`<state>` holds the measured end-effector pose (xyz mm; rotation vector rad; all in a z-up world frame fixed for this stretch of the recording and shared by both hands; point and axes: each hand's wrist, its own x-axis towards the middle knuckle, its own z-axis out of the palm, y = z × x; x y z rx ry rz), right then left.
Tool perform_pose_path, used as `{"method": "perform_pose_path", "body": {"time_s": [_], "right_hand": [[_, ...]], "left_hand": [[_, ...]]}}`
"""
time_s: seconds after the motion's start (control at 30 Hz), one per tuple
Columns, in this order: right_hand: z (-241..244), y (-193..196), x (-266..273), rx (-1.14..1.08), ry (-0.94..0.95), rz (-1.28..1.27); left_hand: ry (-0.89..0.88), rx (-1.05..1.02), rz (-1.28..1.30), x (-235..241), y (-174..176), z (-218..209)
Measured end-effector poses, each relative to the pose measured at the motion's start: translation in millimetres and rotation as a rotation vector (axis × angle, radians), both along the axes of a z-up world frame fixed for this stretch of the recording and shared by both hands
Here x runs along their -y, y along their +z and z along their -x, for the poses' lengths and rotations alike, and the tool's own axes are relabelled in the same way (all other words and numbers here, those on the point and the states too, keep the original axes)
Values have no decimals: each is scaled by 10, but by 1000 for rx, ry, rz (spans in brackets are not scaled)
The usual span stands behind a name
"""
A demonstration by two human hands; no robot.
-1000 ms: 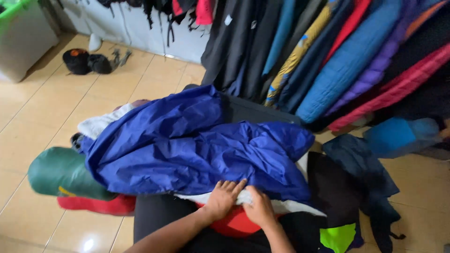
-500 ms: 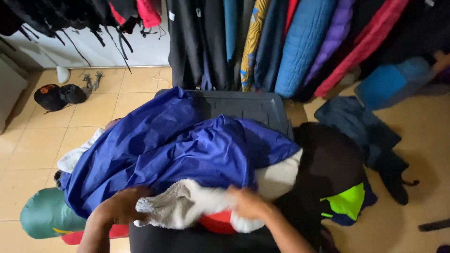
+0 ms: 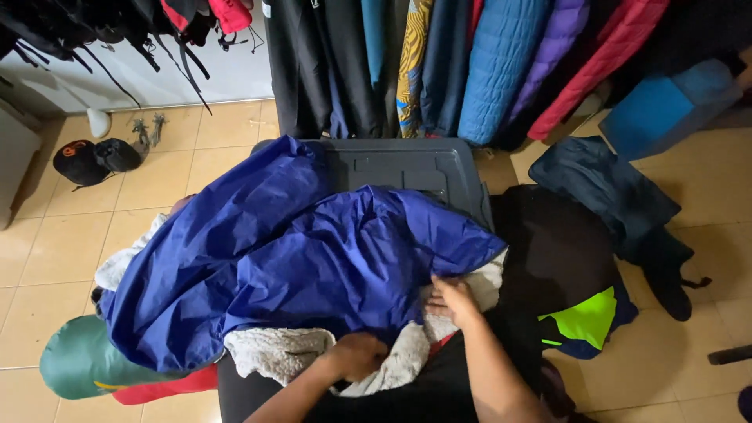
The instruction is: The person sits on the floor and compresses a green sleeping bag into its stuff sack, securing it with a strap. They then pick up a blue sleeping bag with a white fleece lining, unfold it, and begin folding it on their lap.
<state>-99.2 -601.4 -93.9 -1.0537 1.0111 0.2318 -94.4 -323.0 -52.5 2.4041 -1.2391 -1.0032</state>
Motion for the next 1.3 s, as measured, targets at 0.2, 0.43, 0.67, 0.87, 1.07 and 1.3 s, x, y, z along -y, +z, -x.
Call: {"method": "perform_pose_path", "body": {"time_s": [0.2,0.43,0.67,0.87,1.07,1.3], "right_hand": [[-274,-354,14,92,-307,26],[-316,-495,341,344,-564,-73],[-320,288,-234,651,-80,548],[-291,-96,-330,411,-16,793],[-270,-988,158,-220,687,1067],[-345,118,-48,230,50,1114]], "left_hand": [[-133,-286,58,-747,932,-251],[143,-180,-91,-1523,1272,-403],[434,275,315,-430,2497,-492],[413,463,-63,523,1261,-830],[451,392,-202,293,-352,-1302],[886,795,362,-824,1536,-1542]]}}
